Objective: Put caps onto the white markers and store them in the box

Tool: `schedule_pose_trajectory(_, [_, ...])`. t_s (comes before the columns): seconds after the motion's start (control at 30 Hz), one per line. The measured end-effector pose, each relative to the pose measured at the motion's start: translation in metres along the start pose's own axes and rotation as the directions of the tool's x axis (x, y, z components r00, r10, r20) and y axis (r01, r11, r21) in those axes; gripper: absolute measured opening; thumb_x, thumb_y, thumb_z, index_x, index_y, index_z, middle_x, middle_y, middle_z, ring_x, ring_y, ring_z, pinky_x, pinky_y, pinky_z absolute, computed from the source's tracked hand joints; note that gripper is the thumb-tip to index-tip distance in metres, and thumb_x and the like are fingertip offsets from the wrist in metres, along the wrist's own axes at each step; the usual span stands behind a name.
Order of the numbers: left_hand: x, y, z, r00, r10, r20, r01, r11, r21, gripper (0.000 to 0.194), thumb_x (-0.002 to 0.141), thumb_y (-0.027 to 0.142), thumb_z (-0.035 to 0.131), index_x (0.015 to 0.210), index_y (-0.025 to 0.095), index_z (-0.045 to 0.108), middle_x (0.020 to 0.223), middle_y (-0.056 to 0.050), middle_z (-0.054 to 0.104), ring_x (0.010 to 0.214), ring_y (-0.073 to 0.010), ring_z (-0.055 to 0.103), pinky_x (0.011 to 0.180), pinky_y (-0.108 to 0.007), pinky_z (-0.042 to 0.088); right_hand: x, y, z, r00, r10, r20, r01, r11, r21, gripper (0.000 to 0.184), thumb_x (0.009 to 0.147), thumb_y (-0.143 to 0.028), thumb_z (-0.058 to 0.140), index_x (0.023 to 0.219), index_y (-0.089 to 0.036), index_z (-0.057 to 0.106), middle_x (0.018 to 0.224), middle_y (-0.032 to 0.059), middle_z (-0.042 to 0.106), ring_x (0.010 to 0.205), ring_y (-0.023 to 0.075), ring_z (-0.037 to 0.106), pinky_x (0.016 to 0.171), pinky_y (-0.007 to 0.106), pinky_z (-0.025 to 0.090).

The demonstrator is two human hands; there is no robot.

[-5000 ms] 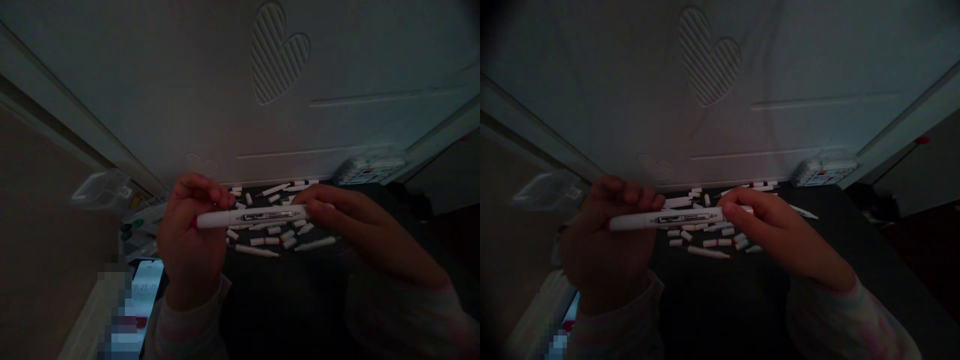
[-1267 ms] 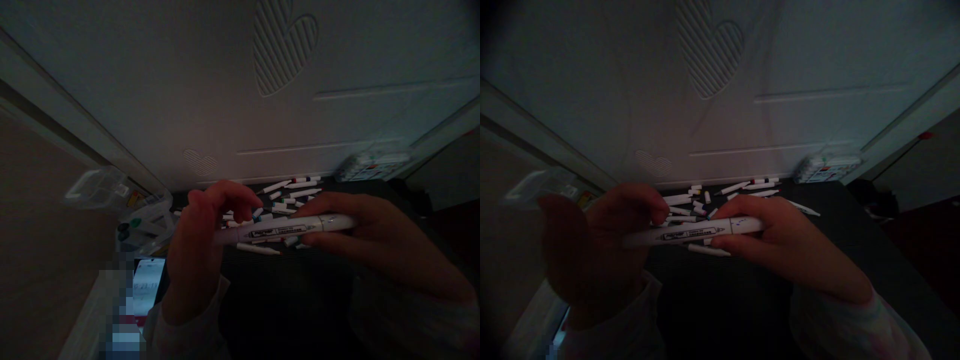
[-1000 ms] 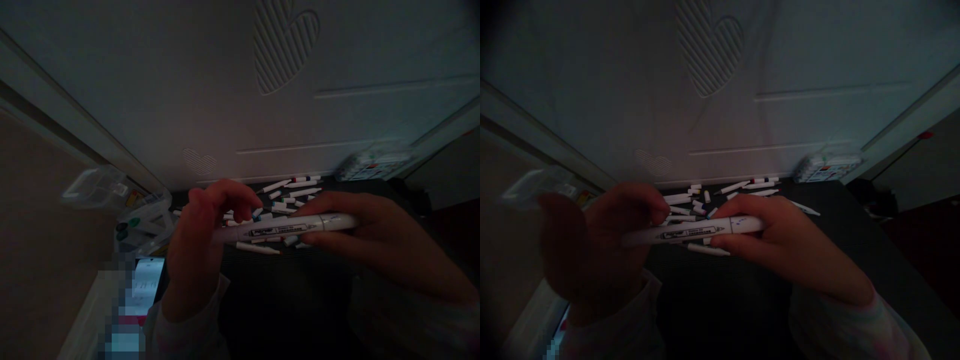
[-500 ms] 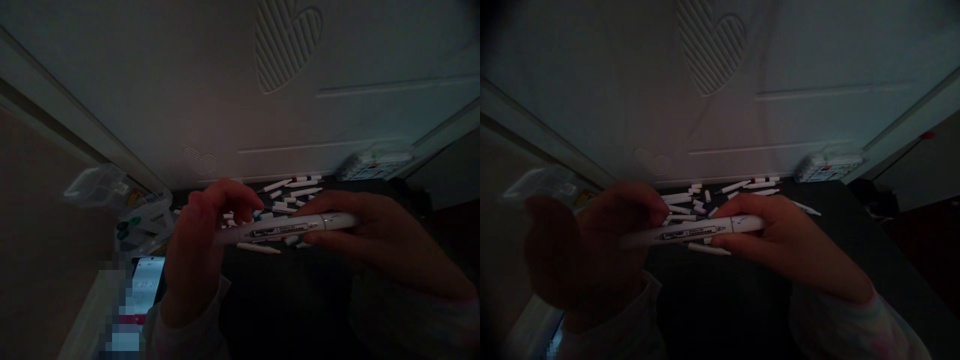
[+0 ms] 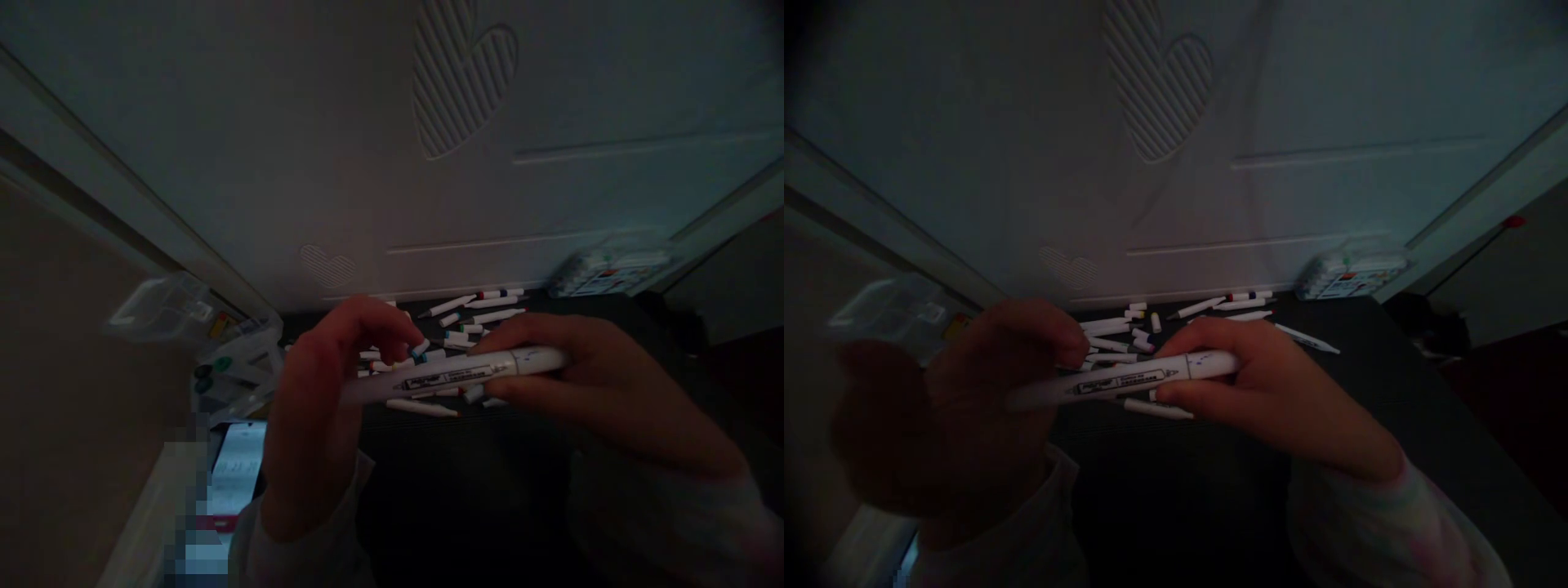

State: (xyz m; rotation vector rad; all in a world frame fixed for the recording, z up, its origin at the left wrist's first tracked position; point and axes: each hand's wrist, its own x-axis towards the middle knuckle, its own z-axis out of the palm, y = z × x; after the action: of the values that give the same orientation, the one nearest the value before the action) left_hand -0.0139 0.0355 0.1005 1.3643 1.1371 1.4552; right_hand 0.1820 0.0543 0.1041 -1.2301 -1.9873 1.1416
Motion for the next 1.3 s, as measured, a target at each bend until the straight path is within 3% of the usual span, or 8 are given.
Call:
schedule_pose_trajectory(0.2, [0.009, -0.007, -0.001, 0.998, 0.050, -0.023, -0.053, 0.989, -0.139, 0.048, 0.081, 0.059, 0.038, 0.070, 0.020, 0.063, 0.065, -0.003, 0.056, 0.059, -0.0157, 0.051, 0.054, -0.030, 0.041, 0.004, 0.002, 0.000, 0.998, -0.006, 0.054, 0.008, 0.999, -0.042, 0.020, 0.077, -0.037, 0.062, 0.089, -0.022, 0.069, 0.081, 0.0012, 0.071, 0.068, 0.0170, 0.065, 0.056, 0.025, 0.050])
schedule_pose_trajectory(0.5, [-0.003, -0.016, 0.002, 0.937, 0.294, -0.188, -0.267, 0.951, 0.158, 0.025, 0.088, 0.029, 0.040, 0.075, 0.022, 0.060, 0.064, 0.001, 0.055, 0.062, -0.0141, 0.052, 0.059, -0.028, 0.040, 0.002, 0.005, 0.004, 0.959, -0.169, 0.227, 0.227, 0.939, -0.259, 0.023, 0.084, -0.032, 0.053, 0.100, -0.024, 0.068, 0.091, 0.0033, 0.071, 0.077, 0.0193, 0.065, 0.066, 0.029, 0.051])
schedule_pose_trajectory(0.6, [-0.009, -0.014, 0.010, 0.917, 0.307, -0.256, -0.296, 0.952, 0.081, 0.022, 0.089, 0.026, 0.038, 0.083, 0.022, 0.060, 0.072, 0.000, 0.055, 0.066, -0.0137, 0.052, 0.060, -0.027, 0.041, 0.000, 0.004, 0.017, 0.931, -0.220, 0.290, 0.293, 0.926, -0.238, 0.030, 0.086, -0.030, 0.049, 0.113, -0.023, 0.061, 0.102, 0.0042, 0.069, 0.088, 0.0199, 0.064, 0.078, 0.032, 0.050])
schedule_pose_trajectory(0.67, [-0.011, -0.013, 0.012, 0.843, 0.362, -0.397, -0.383, 0.923, 0.028, 0.020, 0.088, 0.029, 0.040, 0.091, 0.023, 0.059, 0.084, -0.001, 0.057, 0.076, -0.0139, 0.053, 0.068, -0.027, 0.043, -0.002, 0.004, 0.023, 0.923, -0.241, 0.301, 0.316, 0.920, -0.231, 0.035, 0.088, -0.032, 0.045, 0.119, -0.022, 0.056, 0.112, 0.0059, 0.065, 0.100, 0.0215, 0.061, 0.087, 0.035, 0.047])
schedule_pose_trajectory(0.8, [-0.022, -0.021, -0.005, 0.547, 0.586, -0.597, -0.560, 0.787, 0.259, 0.021, 0.078, 0.026, 0.054, 0.099, 0.026, 0.055, 0.104, 0.000, 0.055, 0.103, -0.0170, 0.051, 0.088, -0.034, 0.041, -0.001, 0.004, 0.017, 0.958, -0.196, 0.209, 0.244, 0.941, -0.234, 0.035, 0.090, -0.034, 0.040, 0.120, -0.020, 0.053, 0.111, 0.0079, 0.064, 0.098, 0.0218, 0.060, 0.086, 0.036, 0.047])
schedule_pose_trajectory(0.93, [-0.044, -0.050, -0.040, 0.471, 0.601, -0.646, -0.273, 0.795, 0.541, 0.045, 0.074, 0.021, 0.060, 0.113, 0.028, 0.041, 0.127, -0.002, 0.043, 0.125, -0.0220, 0.036, 0.105, -0.043, 0.027, 0.001, 0.002, 0.002, 0.981, -0.182, 0.063, 0.188, 0.977, -0.102, 0.031, 0.089, -0.035, 0.043, 0.114, -0.021, 0.054, 0.094, 0.0045, 0.064, 0.083, 0.0184, 0.060, 0.070, 0.030, 0.047])
schedule_pose_trajectory(1.1, [-0.062, -0.103, -0.070, 0.588, 0.347, -0.730, 0.169, 0.830, 0.531, 0.097, 0.057, 0.022, 0.076, 0.130, 0.021, 0.011, 0.143, -0.018, 0.016, 0.135, -0.0263, 0.020, 0.110, -0.047, 0.017, 0.002, 0.004, 0.000, 0.994, -0.085, -0.068, 0.103, 0.938, 0.331, 0.021, 0.085, -0.033, 0.052, 0.103, -0.022, 0.057, 0.082, 0.0005, 0.061, 0.068, 0.0115, 0.054, 0.057, 0.021, 0.044])
schedule_pose_trajectory(1.3, [-0.052, -0.136, -0.082, 0.604, 0.180, -0.777, 0.234, 0.891, 0.388, 0.114, 0.045, 0.020, 0.078, 0.133, 0.020, 0.004, 0.145, -0.021, 0.013, 0.135, -0.0281, 0.020, 0.109, -0.046, 0.022, 0.010, 0.010, 0.007, 0.997, -0.064, 0.040, -0.003, 0.496, 0.868, 0.012, 0.082, -0.022, 0.053, 0.093, -0.019, 0.058, 0.075, -0.0008, 0.062, 0.058, 0.0075, 0.055, 0.050, 0.018, 0.045])
